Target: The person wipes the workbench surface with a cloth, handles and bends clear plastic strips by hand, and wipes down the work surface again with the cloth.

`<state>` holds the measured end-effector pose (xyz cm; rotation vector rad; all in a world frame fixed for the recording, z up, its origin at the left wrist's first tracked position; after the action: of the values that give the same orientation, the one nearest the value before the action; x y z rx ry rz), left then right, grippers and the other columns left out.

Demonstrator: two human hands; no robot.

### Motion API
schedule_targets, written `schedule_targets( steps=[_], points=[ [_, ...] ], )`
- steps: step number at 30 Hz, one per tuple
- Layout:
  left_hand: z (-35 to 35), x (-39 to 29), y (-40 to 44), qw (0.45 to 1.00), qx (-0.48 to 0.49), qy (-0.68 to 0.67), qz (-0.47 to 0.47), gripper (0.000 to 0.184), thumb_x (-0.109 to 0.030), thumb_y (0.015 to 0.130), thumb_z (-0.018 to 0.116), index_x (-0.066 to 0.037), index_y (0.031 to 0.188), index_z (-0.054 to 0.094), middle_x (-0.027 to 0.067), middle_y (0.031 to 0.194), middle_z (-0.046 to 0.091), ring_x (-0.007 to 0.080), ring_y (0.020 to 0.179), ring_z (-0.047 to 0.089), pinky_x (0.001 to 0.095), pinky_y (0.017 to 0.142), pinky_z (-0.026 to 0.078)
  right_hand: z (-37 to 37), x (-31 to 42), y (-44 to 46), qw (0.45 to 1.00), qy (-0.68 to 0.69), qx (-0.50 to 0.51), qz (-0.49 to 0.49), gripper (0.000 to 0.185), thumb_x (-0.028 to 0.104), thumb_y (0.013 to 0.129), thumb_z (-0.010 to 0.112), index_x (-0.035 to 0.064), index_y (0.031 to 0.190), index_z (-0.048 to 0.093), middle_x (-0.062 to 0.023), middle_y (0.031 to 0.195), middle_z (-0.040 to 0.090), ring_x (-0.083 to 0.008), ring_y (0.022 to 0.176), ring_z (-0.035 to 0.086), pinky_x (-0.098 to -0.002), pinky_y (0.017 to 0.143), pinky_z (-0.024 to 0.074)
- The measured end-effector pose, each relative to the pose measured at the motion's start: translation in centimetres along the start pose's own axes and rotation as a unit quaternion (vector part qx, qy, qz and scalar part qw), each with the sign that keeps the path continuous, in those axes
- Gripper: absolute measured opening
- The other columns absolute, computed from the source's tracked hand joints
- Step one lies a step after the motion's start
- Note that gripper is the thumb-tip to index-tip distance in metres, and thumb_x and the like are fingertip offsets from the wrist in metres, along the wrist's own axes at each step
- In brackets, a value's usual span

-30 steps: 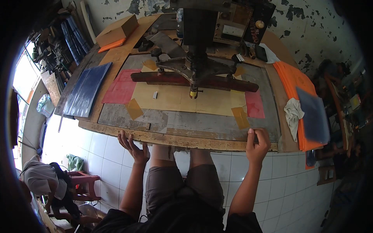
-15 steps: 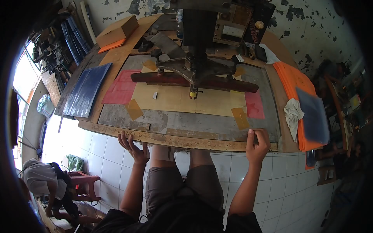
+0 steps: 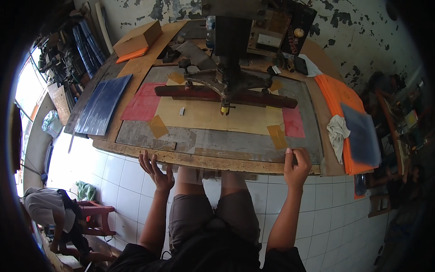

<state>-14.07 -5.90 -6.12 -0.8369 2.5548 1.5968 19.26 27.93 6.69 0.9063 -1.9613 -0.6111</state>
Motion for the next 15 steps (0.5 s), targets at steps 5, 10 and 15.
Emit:
schedule_targets(
  steps=[5, 10, 15],
  points=[
    [-1.9, -0.7, 1.1, 1.000, 0.007, 0.030, 0.002, 0.061, -0.036, 0.101, 0.059, -0.008, 0.155, 0.051, 0.0211, 0.165, 0.048, 0.0458, 0.156, 0.036, 0.0637, 0.127, 0.023, 0.0, 0.0, 0.0, 1.000, 0.006, 0.016, -0.009, 0.016, 0.007, 0.102, 0.072, -0.0031, 0.091, 0.066, -0.0135, 0.090, 0.070, -0.0316, 0.081, 0.067, -0.0405, 0.076, 0.0525],
    [-5.7, -1.0, 7.2, 0.999, 0.025, -0.032, -0.034, 0.042, -0.027, 0.102, 0.058, -0.010, 0.139, 0.067, 0.0104, 0.127, 0.074, 0.0322, 0.124, 0.064, 0.0469, 0.109, 0.038, 0.1, 0.9, 0.7, 0.995, -0.004, 0.096, -0.025, 0.015, 0.013, 0.103, 0.072, -0.0015, 0.102, 0.071, -0.0127, 0.106, 0.073, -0.0327, 0.100, 0.068, -0.0442, 0.092, 0.0523],
    [-3.9, -0.3, 16.0, 0.966, 0.197, -0.162, -0.033, 0.028, -0.021, 0.102, 0.063, -0.006, 0.123, 0.074, 0.0098, 0.110, 0.077, 0.0317, 0.110, 0.069, 0.0448, 0.102, 0.045, 1.7, 3.1, 3.2, 0.979, -0.041, 0.194, -0.052, 0.031, 0.026, 0.109, 0.065, 0.0018, 0.126, 0.072, -0.0145, 0.135, 0.070, -0.0360, 0.131, 0.061, -0.0474, 0.114, 0.0458]
  ],
)
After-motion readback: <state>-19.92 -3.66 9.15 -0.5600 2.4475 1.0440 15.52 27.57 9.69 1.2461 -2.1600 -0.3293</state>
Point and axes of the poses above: each hand's wrist, its own y-axis towards the middle knuckle, its own z-axis out of the palm, x = y × z, the point moved 7 cm from there along y, towards the middle knuckle
